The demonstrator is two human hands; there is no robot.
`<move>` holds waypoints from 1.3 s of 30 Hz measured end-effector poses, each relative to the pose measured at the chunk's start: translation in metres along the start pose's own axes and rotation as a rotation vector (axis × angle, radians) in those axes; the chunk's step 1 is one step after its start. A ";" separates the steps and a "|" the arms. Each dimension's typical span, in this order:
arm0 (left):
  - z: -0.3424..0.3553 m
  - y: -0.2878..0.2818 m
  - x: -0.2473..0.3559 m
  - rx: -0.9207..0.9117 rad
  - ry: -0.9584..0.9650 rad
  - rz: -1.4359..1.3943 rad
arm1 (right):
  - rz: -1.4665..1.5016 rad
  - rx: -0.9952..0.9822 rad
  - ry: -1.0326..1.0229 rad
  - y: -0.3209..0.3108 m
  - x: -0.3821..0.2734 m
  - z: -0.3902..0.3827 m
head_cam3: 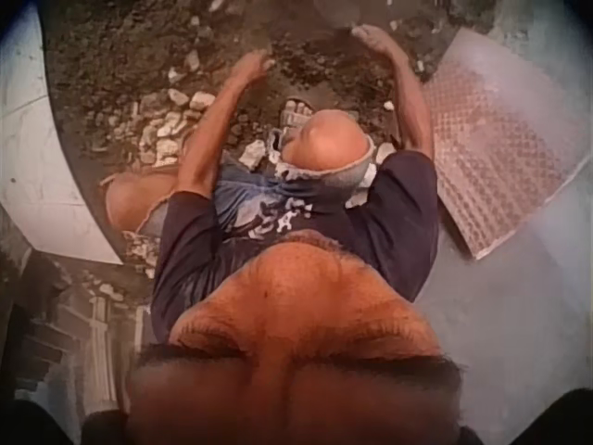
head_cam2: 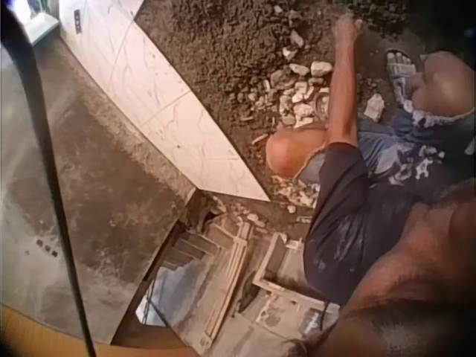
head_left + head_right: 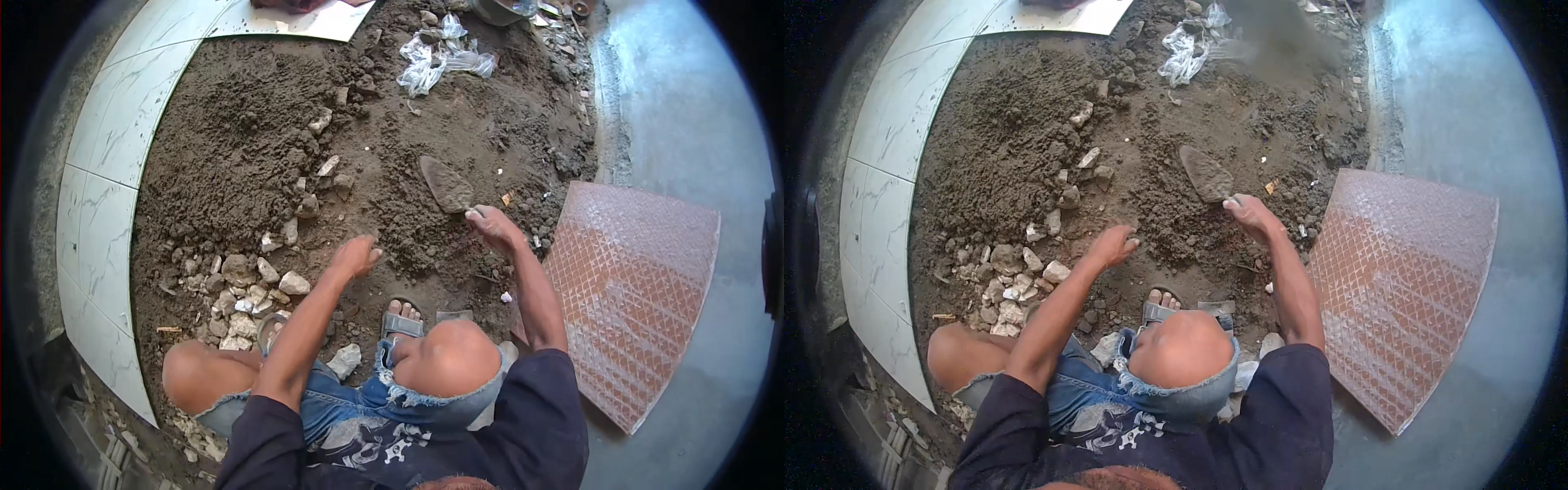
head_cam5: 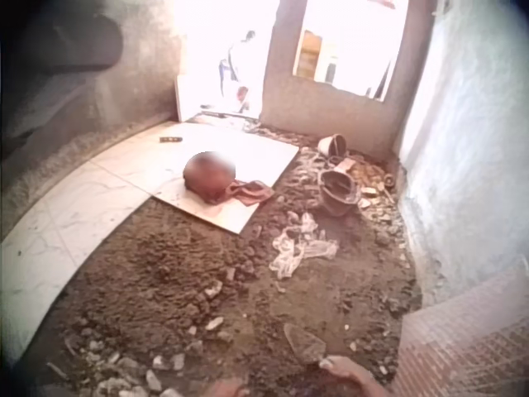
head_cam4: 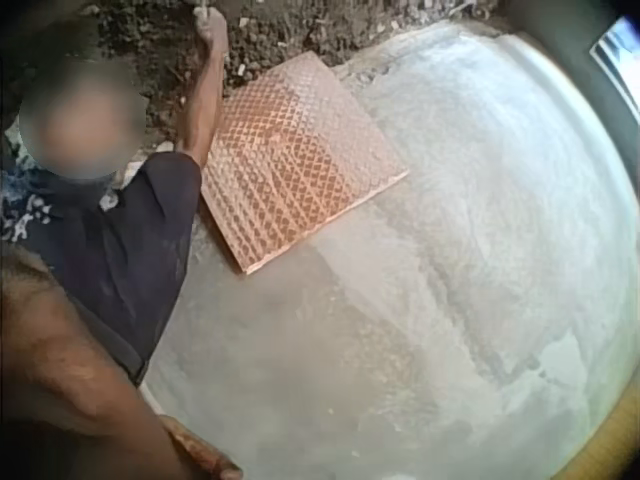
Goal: The person levels a dirt and stone surface using a hammer to break rocks and a trowel to spread soil, working adjacent to already laid floor tiles.
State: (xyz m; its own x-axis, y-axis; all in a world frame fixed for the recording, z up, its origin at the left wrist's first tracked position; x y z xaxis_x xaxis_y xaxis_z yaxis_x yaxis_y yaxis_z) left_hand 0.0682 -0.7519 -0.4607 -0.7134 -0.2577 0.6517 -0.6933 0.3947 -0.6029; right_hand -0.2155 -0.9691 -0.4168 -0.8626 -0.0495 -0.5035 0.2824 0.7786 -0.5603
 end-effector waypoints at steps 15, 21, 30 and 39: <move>0.005 0.047 0.004 0.712 -0.104 -0.500 | -0.133 -0.006 -0.275 0.045 -0.016 0.016; 0.005 0.053 0.019 0.698 -0.079 -0.454 | -0.081 0.597 0.062 -0.021 0.026 0.018; 0.023 0.067 0.043 0.524 -0.365 -0.736 | -0.072 0.104 -0.005 0.003 0.018 0.010; 0.033 0.082 0.052 0.479 -0.321 -0.956 | -0.070 0.035 -0.113 0.105 0.014 -0.047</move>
Point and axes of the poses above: each hand's wrist, its own z-axis towards the middle knuckle, its own y-axis out of the palm, x = y × z, the point moved 2 cm from there along z, towards the middle knuckle, and after that the axes turned 7 degrees about y, right-handed, at the moved point
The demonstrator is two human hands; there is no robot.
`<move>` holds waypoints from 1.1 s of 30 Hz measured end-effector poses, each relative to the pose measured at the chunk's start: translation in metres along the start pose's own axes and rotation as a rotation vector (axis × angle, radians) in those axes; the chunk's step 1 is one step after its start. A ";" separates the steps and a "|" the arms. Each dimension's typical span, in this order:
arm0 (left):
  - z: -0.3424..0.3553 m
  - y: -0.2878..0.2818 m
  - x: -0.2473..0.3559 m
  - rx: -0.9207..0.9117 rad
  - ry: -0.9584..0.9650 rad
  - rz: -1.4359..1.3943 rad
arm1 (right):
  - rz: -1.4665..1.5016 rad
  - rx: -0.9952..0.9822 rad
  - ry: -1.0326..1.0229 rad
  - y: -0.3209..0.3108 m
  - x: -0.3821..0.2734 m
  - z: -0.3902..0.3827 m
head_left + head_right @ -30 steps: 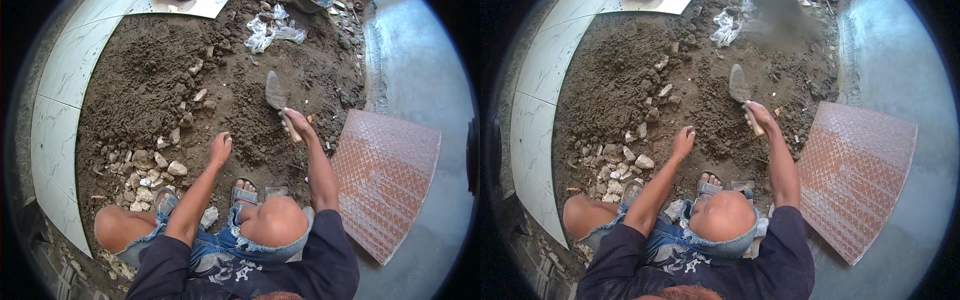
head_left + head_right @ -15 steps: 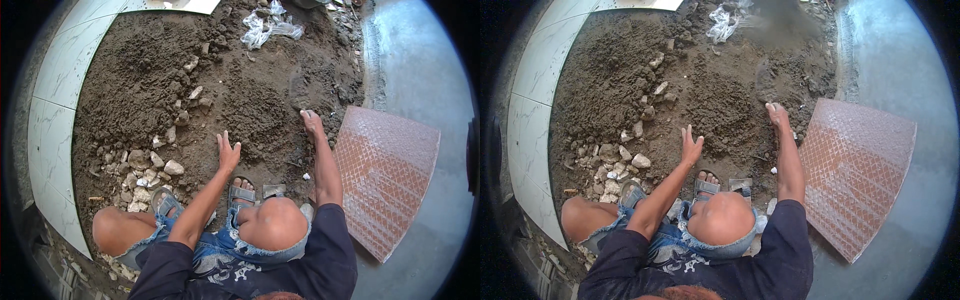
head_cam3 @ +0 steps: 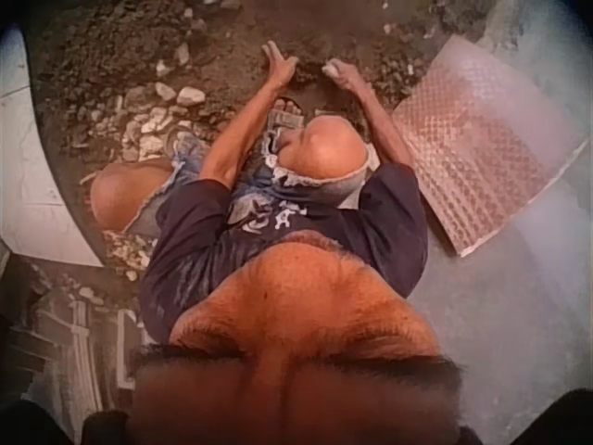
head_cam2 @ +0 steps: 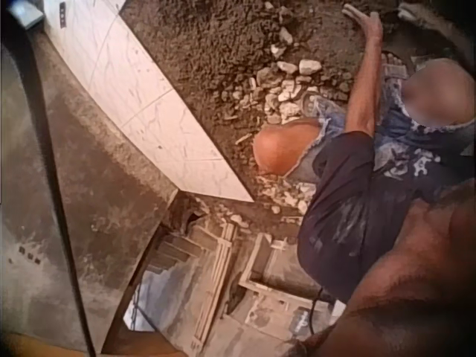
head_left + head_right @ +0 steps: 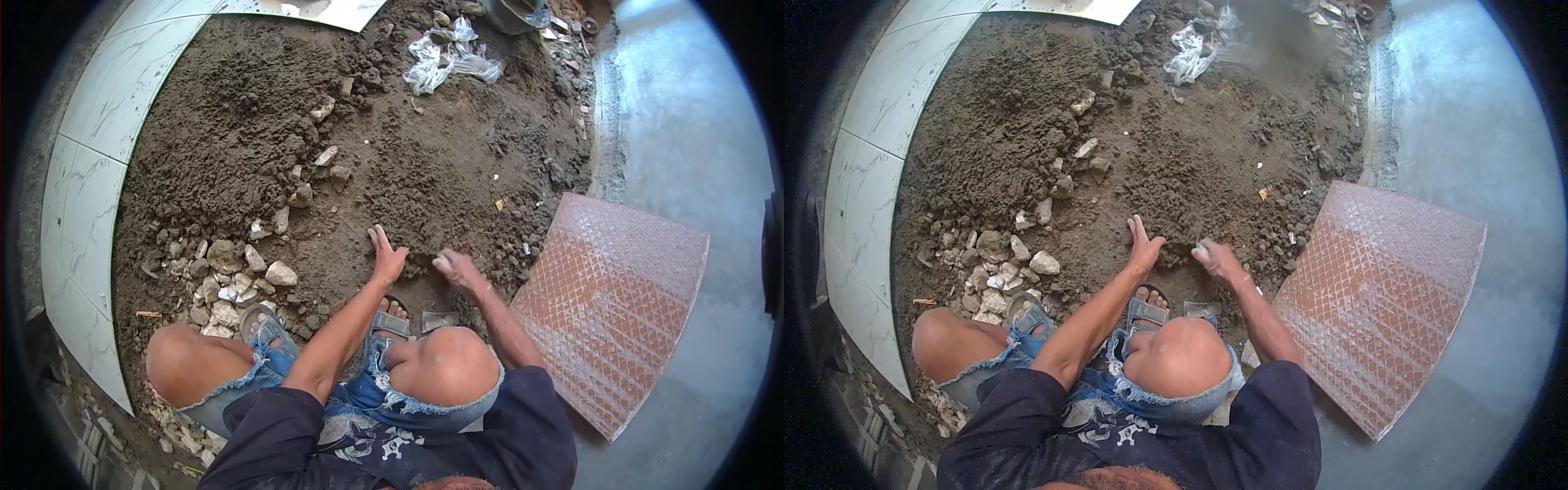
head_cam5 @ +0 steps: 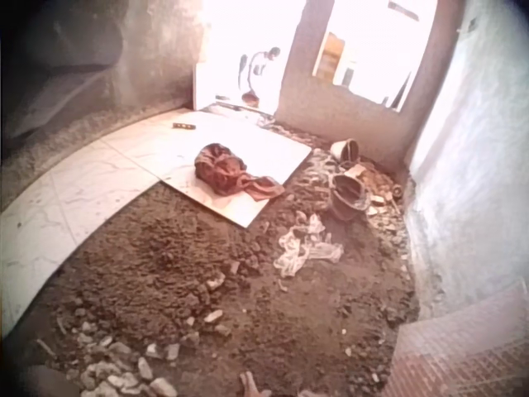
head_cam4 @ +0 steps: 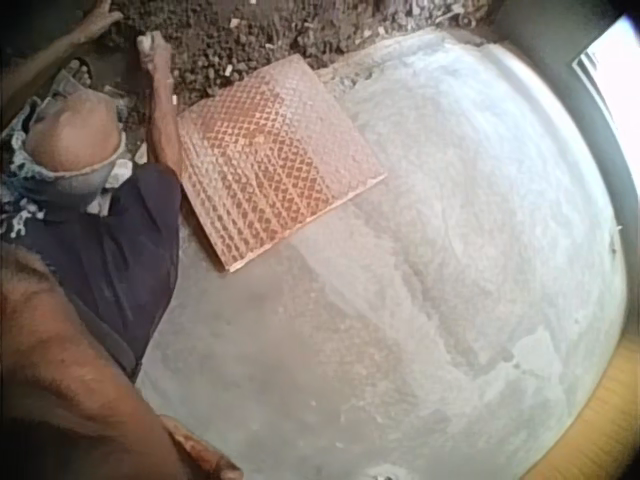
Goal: The person levels a dirt and stone surface using a hammer to break rocks and a trowel to spread soil, working adjacent to already laid floor tiles.
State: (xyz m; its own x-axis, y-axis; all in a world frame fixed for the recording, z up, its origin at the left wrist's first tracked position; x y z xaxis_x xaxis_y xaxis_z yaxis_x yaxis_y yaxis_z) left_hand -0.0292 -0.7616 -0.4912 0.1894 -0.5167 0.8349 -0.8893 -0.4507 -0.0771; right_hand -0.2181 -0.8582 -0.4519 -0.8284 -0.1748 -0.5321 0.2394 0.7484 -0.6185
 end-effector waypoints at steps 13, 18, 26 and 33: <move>-0.005 -0.030 -0.004 0.031 0.064 -0.150 | 0.146 -0.091 0.186 -0.003 -0.034 -0.057; -0.016 -0.042 0.015 -0.037 -0.162 -0.166 | 0.014 -0.208 0.242 -0.054 -0.125 -0.014; -0.005 -0.057 -0.002 -0.085 -0.043 -0.129 | -0.852 -0.107 -0.471 -0.114 -0.440 0.175; -0.021 -0.087 0.012 -0.037 -0.089 -0.042 | -0.616 0.184 -0.468 -0.117 -0.372 0.143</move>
Point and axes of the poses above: each hand's wrist, its own z-axis towards the middle knuckle, its own y-axis out of the palm, x = y × z, the point moved 2 cm from there along z, towards the middle knuckle, and after that the axes turned 7 degrees about y, right-handed, at the moved point
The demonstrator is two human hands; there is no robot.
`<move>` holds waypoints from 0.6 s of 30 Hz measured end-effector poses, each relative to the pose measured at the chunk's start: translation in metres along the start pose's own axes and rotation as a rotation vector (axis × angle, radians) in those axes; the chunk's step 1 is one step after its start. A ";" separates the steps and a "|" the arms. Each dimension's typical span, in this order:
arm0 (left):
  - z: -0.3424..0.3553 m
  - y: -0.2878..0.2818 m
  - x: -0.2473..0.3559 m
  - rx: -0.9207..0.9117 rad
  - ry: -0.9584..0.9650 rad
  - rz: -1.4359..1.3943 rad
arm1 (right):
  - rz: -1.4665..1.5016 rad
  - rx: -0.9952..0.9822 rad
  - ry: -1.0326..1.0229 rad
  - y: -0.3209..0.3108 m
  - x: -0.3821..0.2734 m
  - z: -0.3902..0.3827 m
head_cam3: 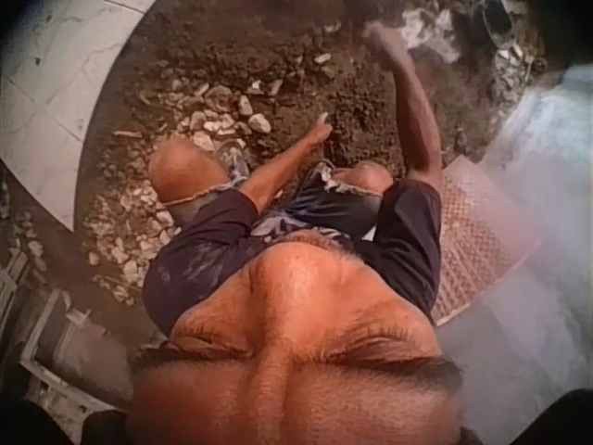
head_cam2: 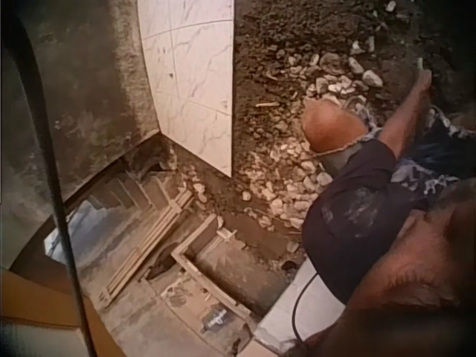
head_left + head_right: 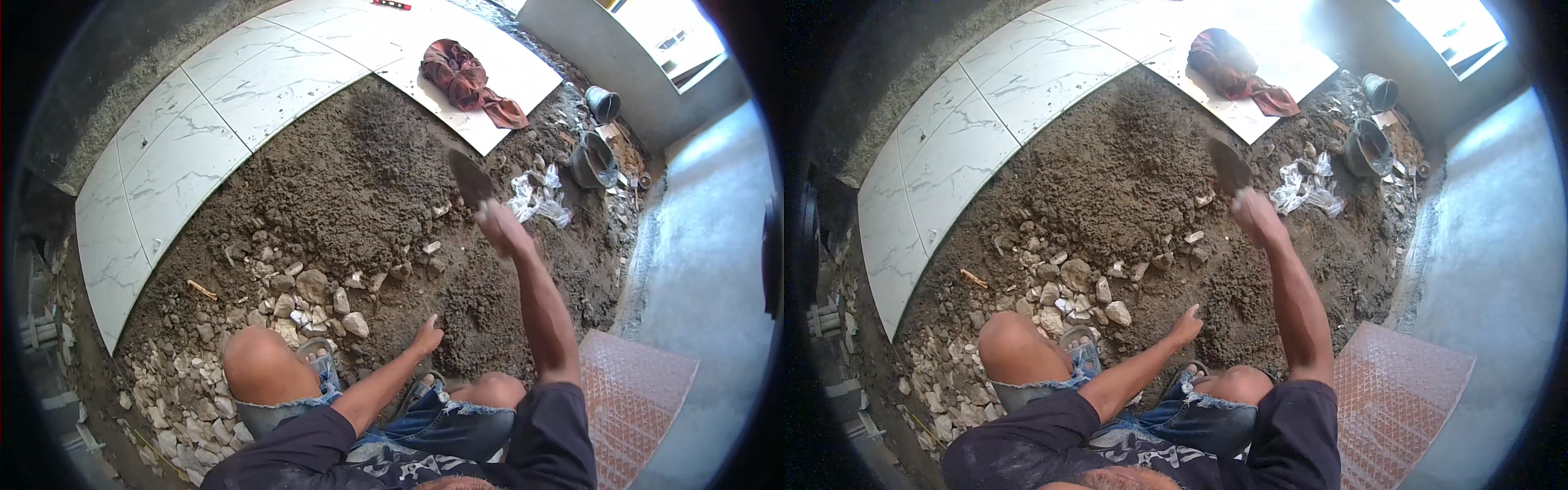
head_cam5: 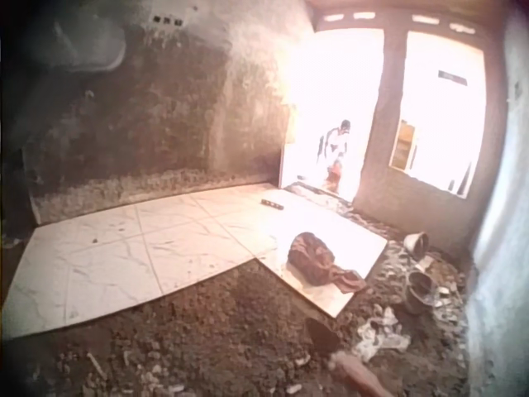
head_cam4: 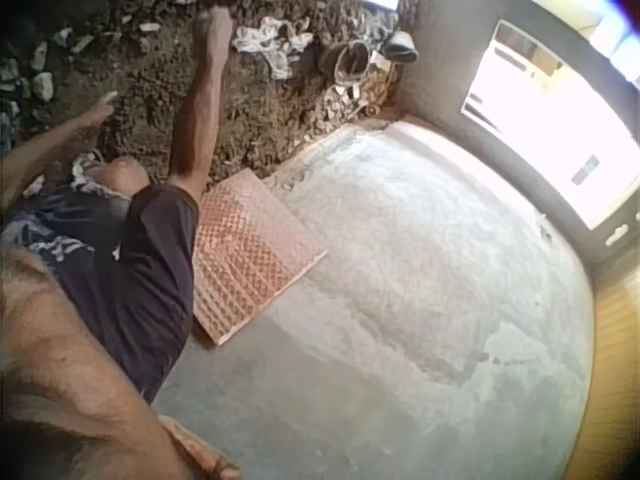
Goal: The person levels a dirt and stone surface using a hammer to break rocks and a trowel to spread soil, working adjacent to already laid floor tiles.
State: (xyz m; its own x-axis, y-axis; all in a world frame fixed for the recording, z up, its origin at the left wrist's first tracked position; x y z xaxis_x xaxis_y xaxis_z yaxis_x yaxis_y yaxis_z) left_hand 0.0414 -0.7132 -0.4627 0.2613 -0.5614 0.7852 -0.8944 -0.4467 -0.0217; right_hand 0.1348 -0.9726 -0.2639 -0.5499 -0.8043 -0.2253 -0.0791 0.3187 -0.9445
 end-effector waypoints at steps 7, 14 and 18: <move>0.011 0.012 -0.033 0.064 0.271 0.147 | 0.267 0.220 0.487 0.144 0.150 -0.157; 0.004 0.029 -0.011 -0.031 0.170 0.260 | 0.084 0.328 0.499 0.194 0.212 -0.193; 0.000 0.030 -0.012 -0.023 0.178 0.273 | 0.063 0.242 0.326 0.206 0.195 -0.214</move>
Point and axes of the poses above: each hand's wrist, its own z-axis towards the middle knuckle, its own y-axis out of the palm, x = y × z, the point moved 2 cm from there along z, towards the middle knuckle, and after that the axes turned 7 degrees about y, right-handed, at the moved point
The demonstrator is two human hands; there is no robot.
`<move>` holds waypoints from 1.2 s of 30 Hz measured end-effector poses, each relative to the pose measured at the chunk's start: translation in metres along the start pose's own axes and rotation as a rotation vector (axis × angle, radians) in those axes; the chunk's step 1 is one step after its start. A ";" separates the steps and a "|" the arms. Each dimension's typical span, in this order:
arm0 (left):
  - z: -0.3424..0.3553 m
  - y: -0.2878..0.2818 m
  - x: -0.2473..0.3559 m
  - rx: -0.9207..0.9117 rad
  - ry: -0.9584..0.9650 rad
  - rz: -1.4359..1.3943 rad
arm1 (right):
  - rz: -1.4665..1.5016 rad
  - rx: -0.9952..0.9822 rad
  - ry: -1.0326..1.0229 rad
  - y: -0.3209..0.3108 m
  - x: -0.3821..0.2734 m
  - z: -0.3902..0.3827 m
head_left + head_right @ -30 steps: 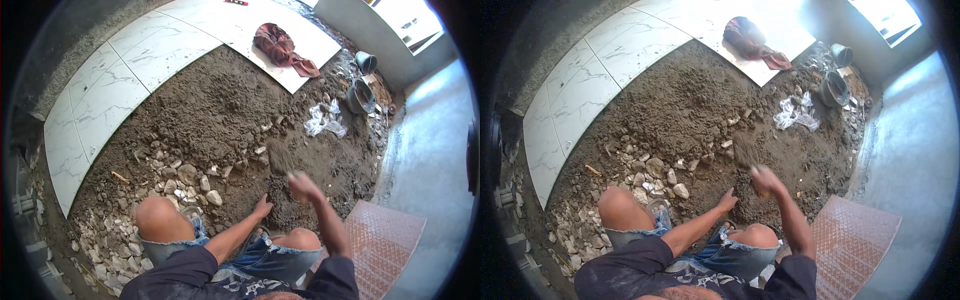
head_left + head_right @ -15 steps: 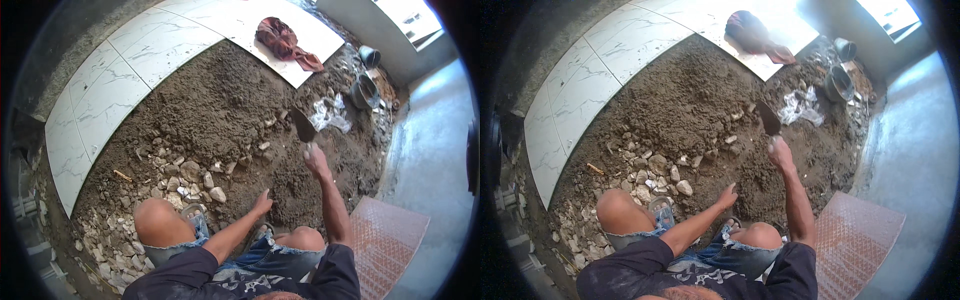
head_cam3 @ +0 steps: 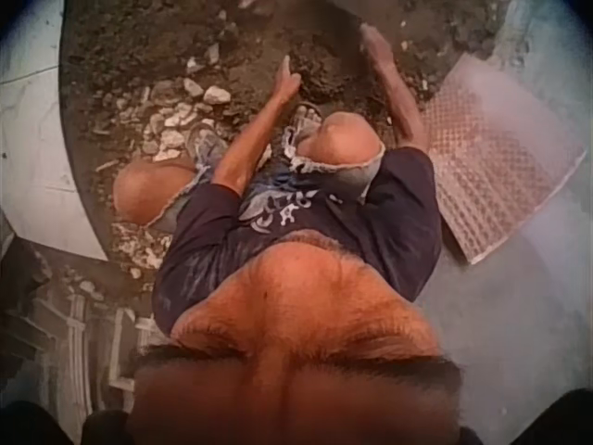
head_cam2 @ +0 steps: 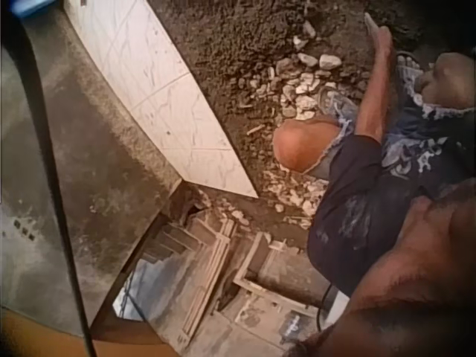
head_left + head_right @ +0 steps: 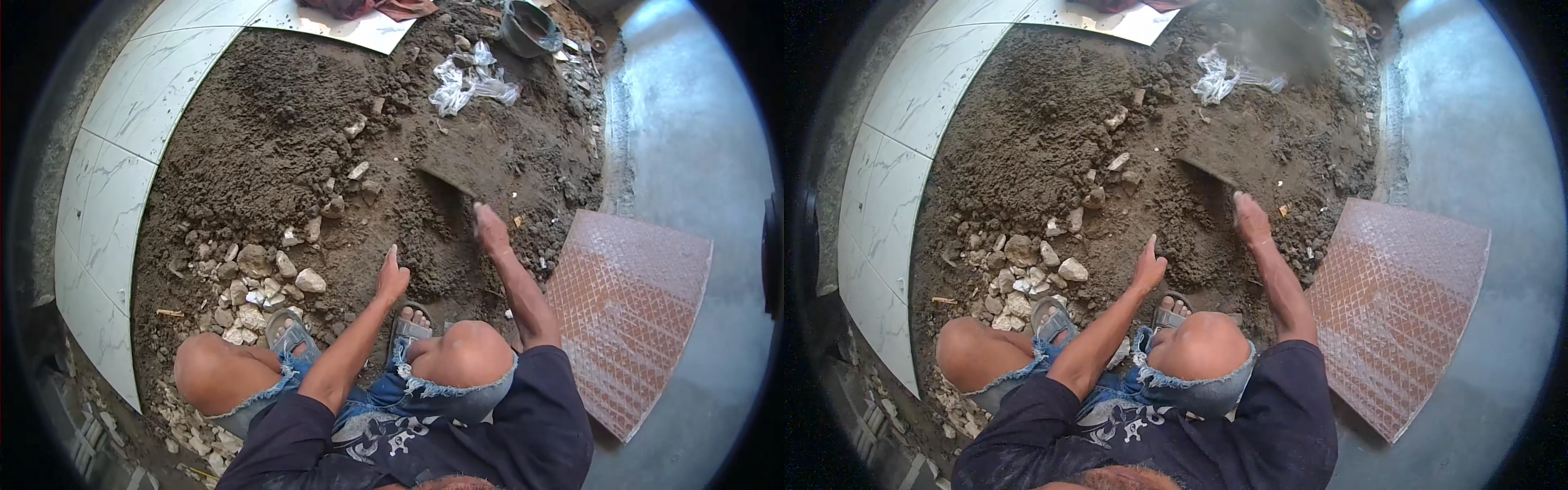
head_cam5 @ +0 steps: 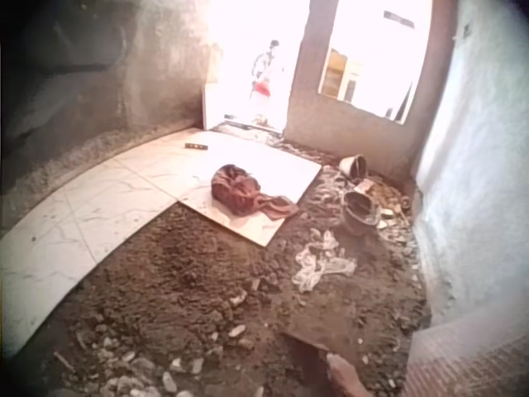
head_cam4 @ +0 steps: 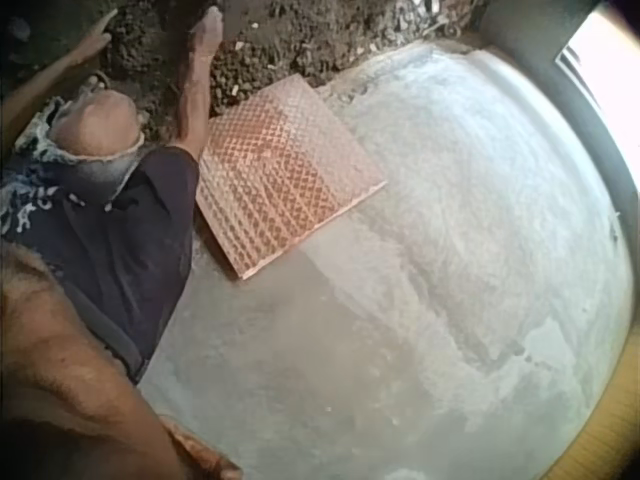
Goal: The person levels a dirt and stone surface using a hammer to break rocks and a trowel to spread soil, working adjacent to already laid floor tiles.
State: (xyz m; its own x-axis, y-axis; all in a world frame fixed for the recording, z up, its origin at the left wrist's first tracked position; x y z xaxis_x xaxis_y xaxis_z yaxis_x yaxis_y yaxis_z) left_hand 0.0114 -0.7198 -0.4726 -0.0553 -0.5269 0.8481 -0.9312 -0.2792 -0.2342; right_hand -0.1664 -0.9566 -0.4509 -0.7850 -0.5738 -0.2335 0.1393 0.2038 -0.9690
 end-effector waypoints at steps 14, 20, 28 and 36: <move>0.012 0.001 -0.004 0.056 0.025 0.021 | 0.784 -0.467 0.787 -0.023 0.008 0.041; 0.020 -0.012 -0.028 0.131 0.090 0.051 | 0.200 -0.594 0.016 -0.006 0.005 -0.001; 0.013 0.000 -0.006 0.037 0.035 0.016 | 0.773 -0.287 0.878 -0.008 0.057 0.028; 0.011 -0.009 -0.015 0.051 0.031 0.148 | 0.205 -0.566 0.144 -0.018 0.024 -0.002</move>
State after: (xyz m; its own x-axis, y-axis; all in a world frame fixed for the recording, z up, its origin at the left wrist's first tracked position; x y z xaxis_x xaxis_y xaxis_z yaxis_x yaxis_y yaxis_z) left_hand 0.0250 -0.7184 -0.4888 -0.2020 -0.5404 0.8168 -0.8928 -0.2412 -0.3804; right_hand -0.1894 -0.9727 -0.4388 -0.8553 -0.3736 -0.3591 -0.0151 0.7106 -0.7035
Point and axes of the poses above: each hand's wrist, its own z-axis towards the middle knuckle, its own y-axis out of the palm, x = y × z, the point moved 2 cm from there along z, towards the middle knuckle, and after that the axes turned 7 degrees about y, right-handed, at the moved point
